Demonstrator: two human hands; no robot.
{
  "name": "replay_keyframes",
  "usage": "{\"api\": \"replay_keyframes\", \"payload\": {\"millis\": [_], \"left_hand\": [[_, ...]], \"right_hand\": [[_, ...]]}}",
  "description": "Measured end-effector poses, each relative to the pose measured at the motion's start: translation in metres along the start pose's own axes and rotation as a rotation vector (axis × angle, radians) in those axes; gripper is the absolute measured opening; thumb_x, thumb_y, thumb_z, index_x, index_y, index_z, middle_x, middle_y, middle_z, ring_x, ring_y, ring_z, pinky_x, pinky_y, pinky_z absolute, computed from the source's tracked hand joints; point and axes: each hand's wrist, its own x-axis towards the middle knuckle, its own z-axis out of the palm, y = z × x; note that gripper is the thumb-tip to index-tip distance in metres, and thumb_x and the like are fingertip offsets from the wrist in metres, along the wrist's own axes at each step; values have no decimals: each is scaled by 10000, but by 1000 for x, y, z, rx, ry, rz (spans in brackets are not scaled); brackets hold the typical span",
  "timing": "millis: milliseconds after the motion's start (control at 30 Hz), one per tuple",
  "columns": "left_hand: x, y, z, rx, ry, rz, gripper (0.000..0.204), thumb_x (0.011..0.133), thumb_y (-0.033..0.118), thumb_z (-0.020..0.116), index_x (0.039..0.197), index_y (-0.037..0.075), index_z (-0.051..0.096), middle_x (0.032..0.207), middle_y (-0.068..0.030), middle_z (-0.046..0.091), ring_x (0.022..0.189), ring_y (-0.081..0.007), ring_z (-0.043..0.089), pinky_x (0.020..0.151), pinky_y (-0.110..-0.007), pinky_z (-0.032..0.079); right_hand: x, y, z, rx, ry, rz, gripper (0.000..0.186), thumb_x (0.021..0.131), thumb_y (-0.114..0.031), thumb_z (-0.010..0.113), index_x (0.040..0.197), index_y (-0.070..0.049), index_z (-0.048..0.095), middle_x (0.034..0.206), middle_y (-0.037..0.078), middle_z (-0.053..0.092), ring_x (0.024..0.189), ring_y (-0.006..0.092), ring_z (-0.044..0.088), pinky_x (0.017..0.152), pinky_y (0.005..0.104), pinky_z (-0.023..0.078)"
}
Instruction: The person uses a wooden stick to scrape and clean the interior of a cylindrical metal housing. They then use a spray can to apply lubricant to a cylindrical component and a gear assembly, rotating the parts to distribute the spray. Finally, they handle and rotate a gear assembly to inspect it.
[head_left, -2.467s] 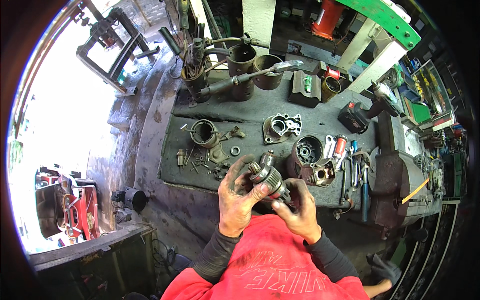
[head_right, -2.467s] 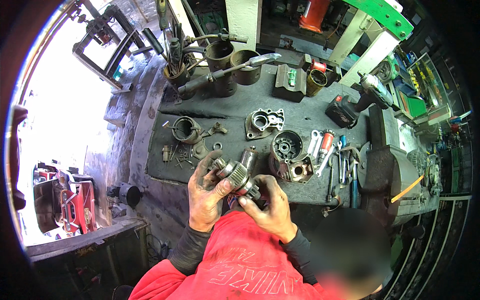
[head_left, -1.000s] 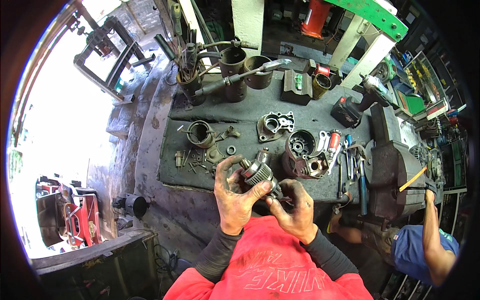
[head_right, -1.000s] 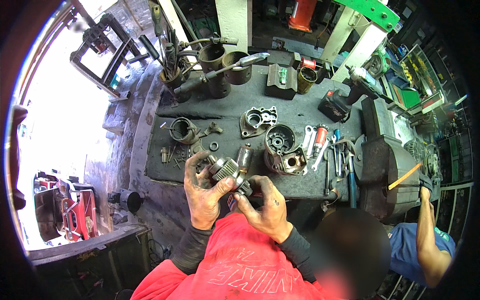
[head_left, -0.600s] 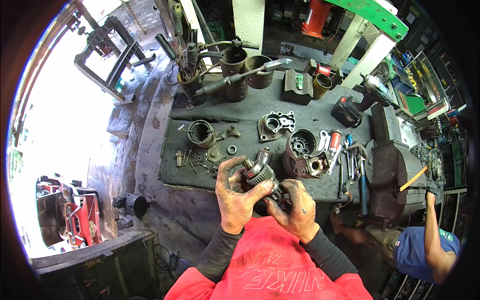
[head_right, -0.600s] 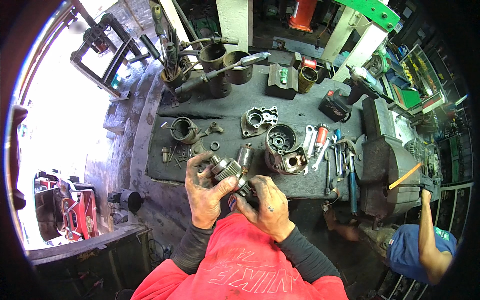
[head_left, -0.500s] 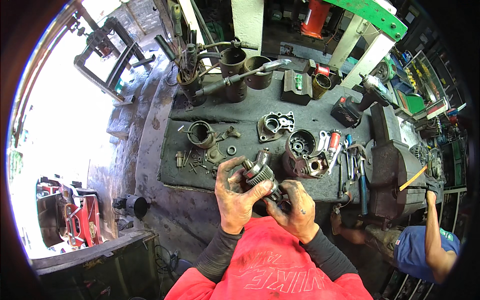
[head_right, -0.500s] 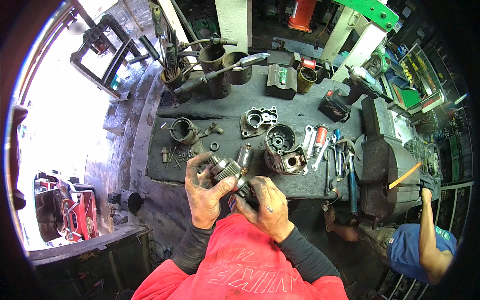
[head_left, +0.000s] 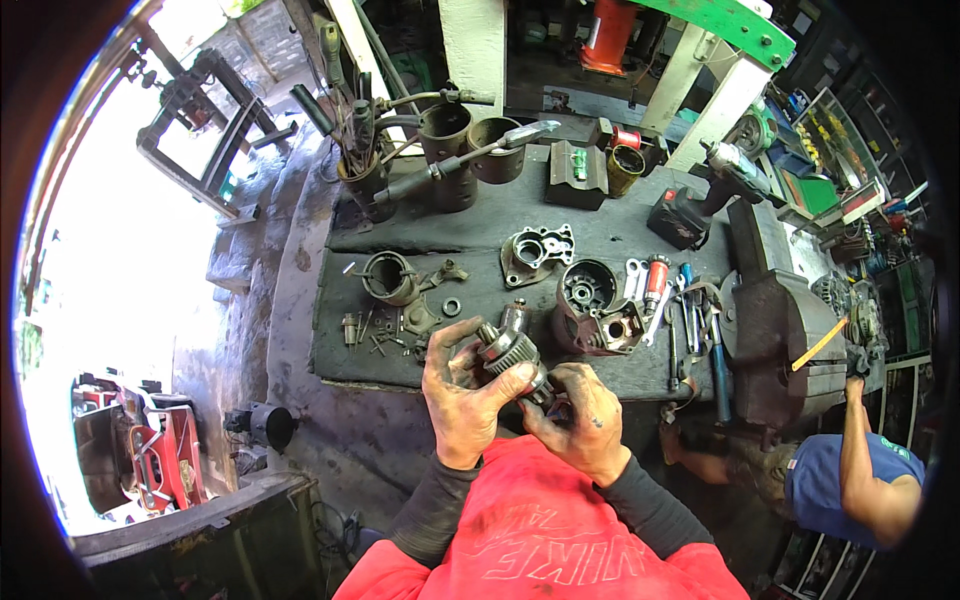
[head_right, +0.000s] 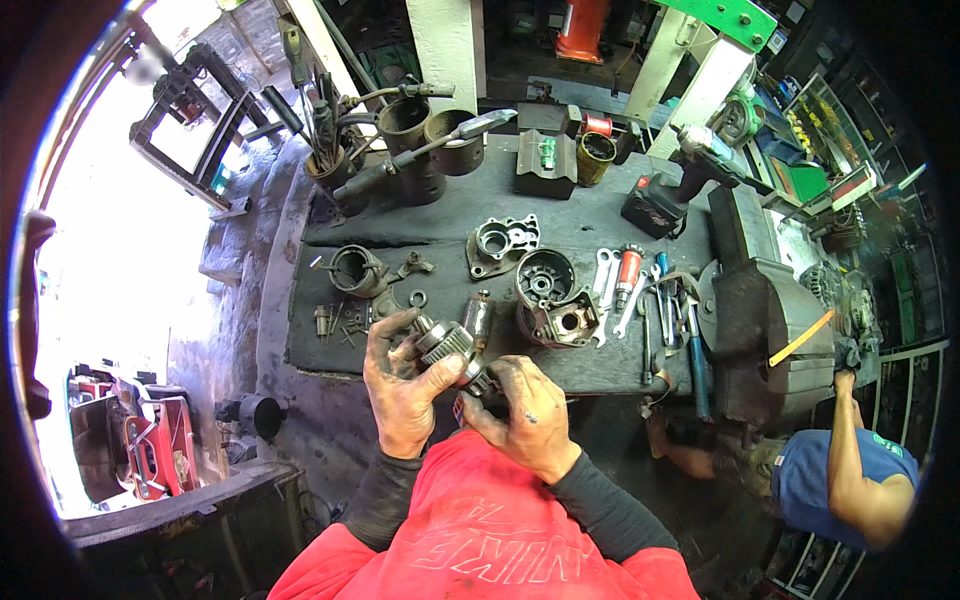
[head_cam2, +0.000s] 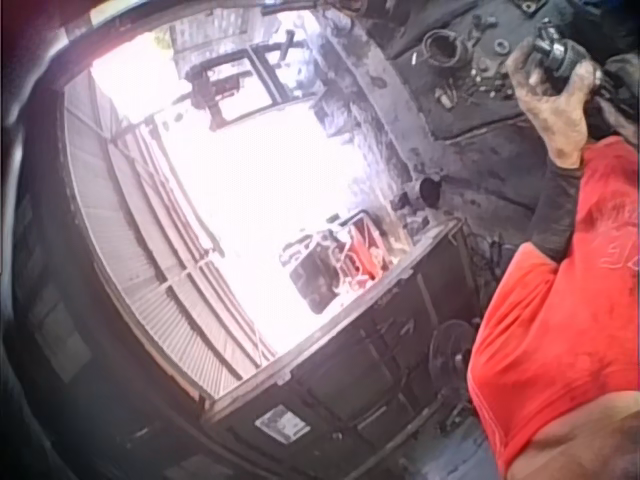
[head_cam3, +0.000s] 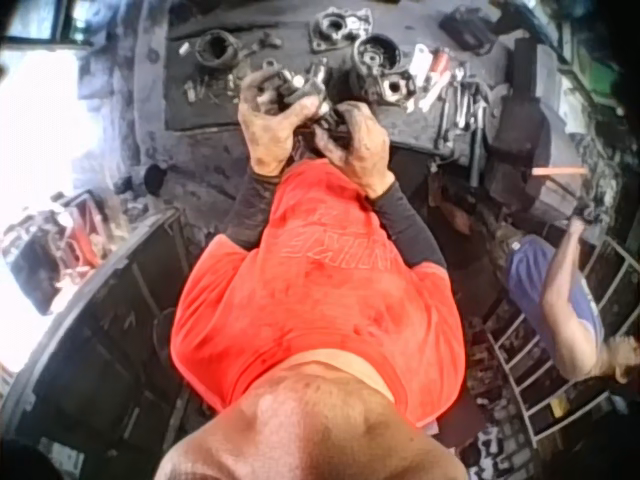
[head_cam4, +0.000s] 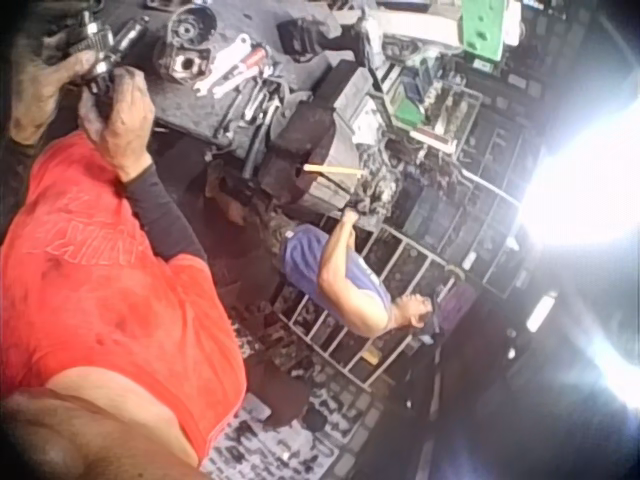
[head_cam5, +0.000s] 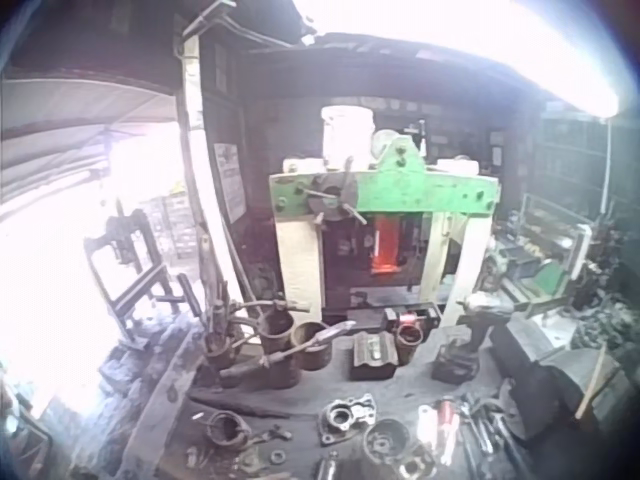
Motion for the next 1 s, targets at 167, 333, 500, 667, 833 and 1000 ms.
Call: {"api": "replay_keyframes", "payload": {"millis": [167,333,500,667,833,1000], "left_hand": [[1,-3,2,17,-15,20,668,800,-67,875,1357,3,513,1165,-168,690,1023,-224,716,877,-369,625],[1,-3,4,2,-38,27,659,796,-83,857,1355,31,528,1142,-150,688,1021,-223,706,860,-364,634],[3,0,5,23,-26,26,655,796,-72,859,1352,27,528,1151,-147,680,1020,-222,706,869,-367,631],[4,2,6,11,-29,11,651,798,-58,863,1348,26,525,1155,-136,665,1035,-223,699,887,-369,625],[5,1,8,-28,-36,18,653,800,-62,855,1354,22,520,1159,-132,652,1057,-221,685,881,-371,628],[5,0,9,9,-19,15,653,796,-59,857,1352,17,524,1158,-130,654,1053,-216,683,885,-372,633]], "right_hand": [[-3,2,0,27,-21,55,468,748,-129,888,1099,15,615,962,152,661,792,306,676,687,393,561],[-3,2,0,30,-15,55,469,745,-138,891,1092,19,617,944,147,650,776,307,675,687,388,565],[0,1,-2,166,-53,180,434,786,-146,879,1097,30,632,936,141,655,769,279,673,684,370,563],[2,1,-5,333,-160,365,364,832,-137,859,1084,32,658,918,134,662,753,235,664,683,346,555],[1,2,-2,212,-43,190,343,810,-102,847,1069,29,665,927,143,674,766,268,682,701,362,565],[1,3,0,170,1,131,336,791,-78,834,1064,24,668,945,155,685,799,307,694,716,376,570]]}}
